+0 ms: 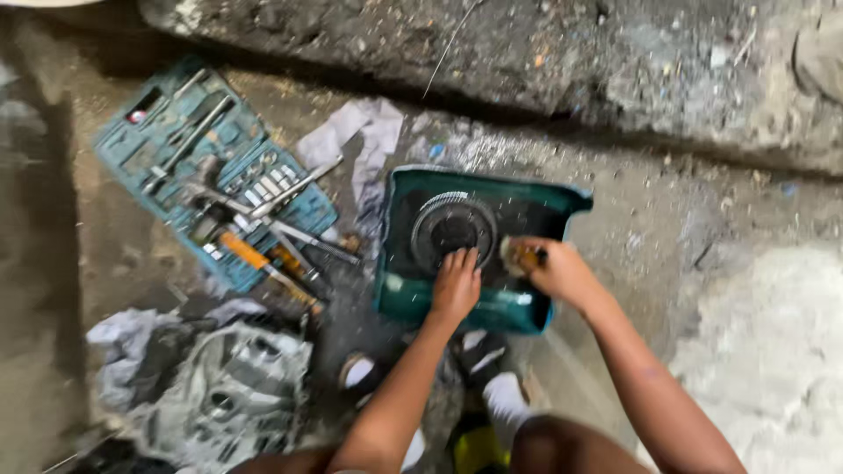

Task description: The person scrubs a metal gear with a brush in a green tray filled with liquid. The person holds the gear with one hand and scrubs with the other, repeatedly dipping and brushing the part.

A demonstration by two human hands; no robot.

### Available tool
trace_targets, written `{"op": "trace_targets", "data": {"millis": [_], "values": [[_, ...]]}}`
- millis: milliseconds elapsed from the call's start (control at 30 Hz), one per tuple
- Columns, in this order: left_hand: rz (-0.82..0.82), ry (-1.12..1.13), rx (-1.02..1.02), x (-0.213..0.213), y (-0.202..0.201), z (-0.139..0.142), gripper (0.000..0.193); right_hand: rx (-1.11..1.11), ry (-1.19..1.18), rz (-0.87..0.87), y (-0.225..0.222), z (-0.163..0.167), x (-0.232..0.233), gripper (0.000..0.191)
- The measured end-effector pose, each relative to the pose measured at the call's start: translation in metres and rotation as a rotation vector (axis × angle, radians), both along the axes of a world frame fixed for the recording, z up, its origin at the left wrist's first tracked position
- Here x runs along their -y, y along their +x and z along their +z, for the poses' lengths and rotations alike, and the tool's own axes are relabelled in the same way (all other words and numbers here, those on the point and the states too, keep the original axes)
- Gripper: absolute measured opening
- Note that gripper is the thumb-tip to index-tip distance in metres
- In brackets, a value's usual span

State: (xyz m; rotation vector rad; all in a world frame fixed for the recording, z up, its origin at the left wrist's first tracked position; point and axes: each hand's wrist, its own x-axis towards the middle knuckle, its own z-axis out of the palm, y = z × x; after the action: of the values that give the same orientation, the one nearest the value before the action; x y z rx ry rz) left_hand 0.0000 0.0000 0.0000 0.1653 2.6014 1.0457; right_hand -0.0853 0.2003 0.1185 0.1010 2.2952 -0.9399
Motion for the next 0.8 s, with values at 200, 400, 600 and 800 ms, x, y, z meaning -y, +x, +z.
{"op": "trace_targets", "data": {"millis": [200,400,600,800], "values": [[-0.055,0.032,0.006,0.009,0.005,0.003,0.048,-0.099,0.04,0.051,0.008,-0.004,0.023,0.032],[-0.097,-0.088,0.344,0.016,-0.067,0.071,0.036,-0.353,0.042,0.194,-0.031,0.011,0.025,0.031],[-0.125,-0.102,0.077,0.04,-0.091,0.175,0.039,-0.061,-0.177,0.093,-0.073,0.133,0.012,0.018],[-0.24,-0.228,-0.045,0.058,-0.102,0.285,0.039,-0.147,-0.223,0.122,-0.094,0.277,0.023,0.02]]}}
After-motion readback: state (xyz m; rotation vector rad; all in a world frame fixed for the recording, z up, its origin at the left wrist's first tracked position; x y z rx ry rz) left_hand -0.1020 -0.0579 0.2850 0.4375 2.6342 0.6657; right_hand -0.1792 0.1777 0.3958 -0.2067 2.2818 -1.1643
